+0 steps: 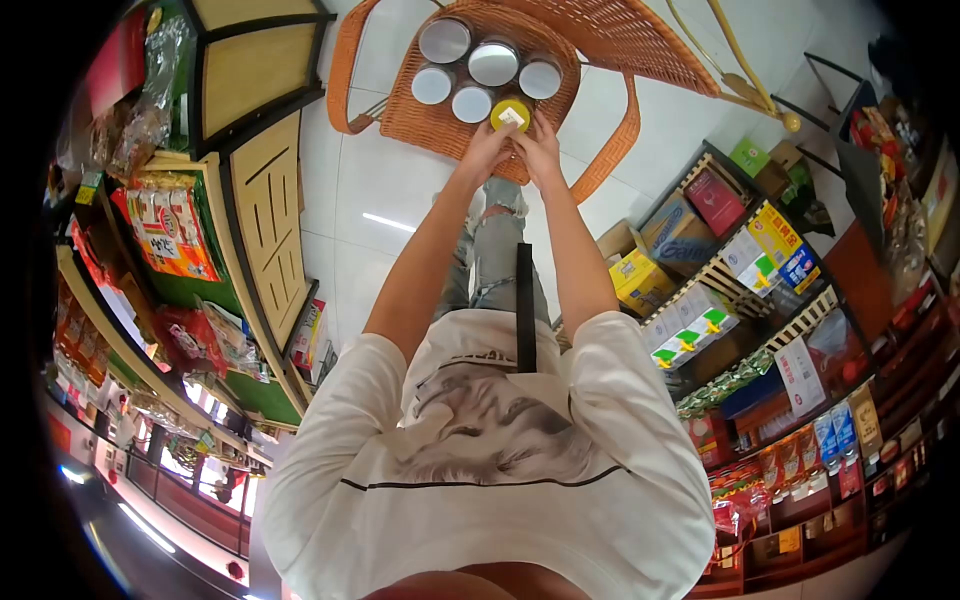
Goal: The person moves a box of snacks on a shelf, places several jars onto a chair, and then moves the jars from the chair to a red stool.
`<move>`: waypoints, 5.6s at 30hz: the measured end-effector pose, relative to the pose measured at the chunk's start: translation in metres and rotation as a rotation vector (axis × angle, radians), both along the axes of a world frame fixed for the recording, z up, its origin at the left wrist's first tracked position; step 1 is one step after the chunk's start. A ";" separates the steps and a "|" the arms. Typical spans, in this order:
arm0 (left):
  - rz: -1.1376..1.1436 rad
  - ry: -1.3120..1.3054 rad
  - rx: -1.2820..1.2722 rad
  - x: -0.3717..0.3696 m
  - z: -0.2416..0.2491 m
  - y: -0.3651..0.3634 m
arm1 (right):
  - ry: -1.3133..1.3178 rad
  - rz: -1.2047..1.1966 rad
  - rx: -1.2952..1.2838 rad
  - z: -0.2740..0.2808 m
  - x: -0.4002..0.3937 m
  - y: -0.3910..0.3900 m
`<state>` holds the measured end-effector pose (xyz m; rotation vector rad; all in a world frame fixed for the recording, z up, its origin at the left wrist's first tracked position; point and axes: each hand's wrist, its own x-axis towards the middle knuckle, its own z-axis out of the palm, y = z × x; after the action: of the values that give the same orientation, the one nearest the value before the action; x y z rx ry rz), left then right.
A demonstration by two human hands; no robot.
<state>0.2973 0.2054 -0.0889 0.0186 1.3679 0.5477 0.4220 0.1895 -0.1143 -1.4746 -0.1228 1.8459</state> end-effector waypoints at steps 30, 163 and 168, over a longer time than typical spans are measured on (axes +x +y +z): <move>0.826 0.910 -0.337 -0.238 0.066 -0.805 | -0.648 1.918 0.282 0.145 -0.292 -0.296; -0.523 0.284 1.502 -0.927 0.521 -1.593 | -0.454 0.041 1.239 0.511 -0.907 -1.600; -0.625 0.000 1.307 -0.852 0.456 -1.575 | -0.559 -0.046 0.979 0.472 -0.836 -1.617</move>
<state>-0.5543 -1.3695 0.3672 1.4416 0.7249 0.8002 -0.4143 -1.4272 0.3578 -1.1741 -1.0787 0.9933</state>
